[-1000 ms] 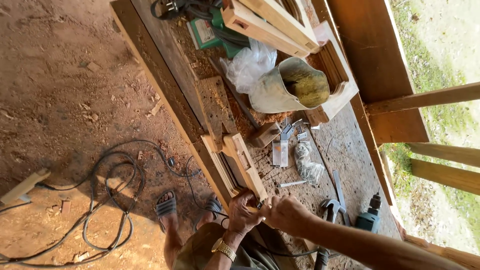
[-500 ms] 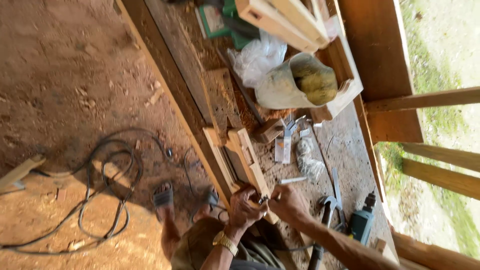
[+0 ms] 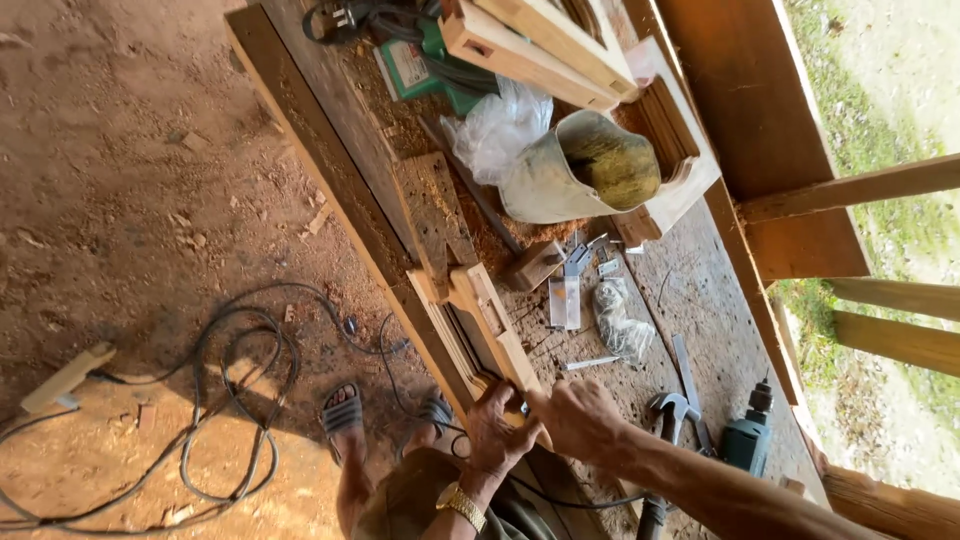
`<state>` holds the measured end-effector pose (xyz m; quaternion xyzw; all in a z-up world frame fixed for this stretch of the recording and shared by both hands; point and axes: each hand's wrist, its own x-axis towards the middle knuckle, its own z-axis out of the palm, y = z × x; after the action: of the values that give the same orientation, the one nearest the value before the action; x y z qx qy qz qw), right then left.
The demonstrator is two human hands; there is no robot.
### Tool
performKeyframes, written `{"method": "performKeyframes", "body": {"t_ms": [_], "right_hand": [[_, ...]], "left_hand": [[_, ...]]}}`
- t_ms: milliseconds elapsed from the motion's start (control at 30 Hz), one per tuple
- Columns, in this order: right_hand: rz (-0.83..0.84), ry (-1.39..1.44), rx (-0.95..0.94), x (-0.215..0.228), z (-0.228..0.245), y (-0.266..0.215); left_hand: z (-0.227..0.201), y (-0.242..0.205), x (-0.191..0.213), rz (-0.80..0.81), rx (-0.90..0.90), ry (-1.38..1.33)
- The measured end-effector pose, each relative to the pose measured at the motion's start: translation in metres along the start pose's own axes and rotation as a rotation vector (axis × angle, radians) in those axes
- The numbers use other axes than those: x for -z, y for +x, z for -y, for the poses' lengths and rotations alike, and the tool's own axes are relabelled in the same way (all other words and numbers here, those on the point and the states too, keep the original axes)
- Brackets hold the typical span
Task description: The person hammers metal brackets onto a wooden frame using a hammer, then uses a screwdriver to tighten screws into the brackets. The person repeats this process on multiple frames, securing the brackets in place.
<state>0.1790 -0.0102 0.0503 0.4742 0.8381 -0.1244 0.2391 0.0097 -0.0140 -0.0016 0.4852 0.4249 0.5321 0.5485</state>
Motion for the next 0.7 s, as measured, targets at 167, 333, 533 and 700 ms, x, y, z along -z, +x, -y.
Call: {"method": "performKeyframes", "body": {"t_ms": [167, 333, 533, 700], "right_hand": [[-0.065, 0.151, -0.188, 0.004, 0.014, -0.005], [-0.063, 0.282, -0.424, 0.034, 0.024, 0.005], [0.163, 0.115, -0.472, 0.027, 0.011, 0.009], [-0.698, 0.253, -0.509, 0.105, 0.055, -0.095]], "left_hand": [[-0.004, 0.001, 0.004, -0.018, 0.05, 0.052], [-0.006, 0.003, 0.002, 0.01, 0.025, 0.065], [0.0, -0.003, -0.005, 0.014, 0.23, 0.098], [-0.021, -0.014, 0.001, 0.111, 0.286, 0.22]]}}
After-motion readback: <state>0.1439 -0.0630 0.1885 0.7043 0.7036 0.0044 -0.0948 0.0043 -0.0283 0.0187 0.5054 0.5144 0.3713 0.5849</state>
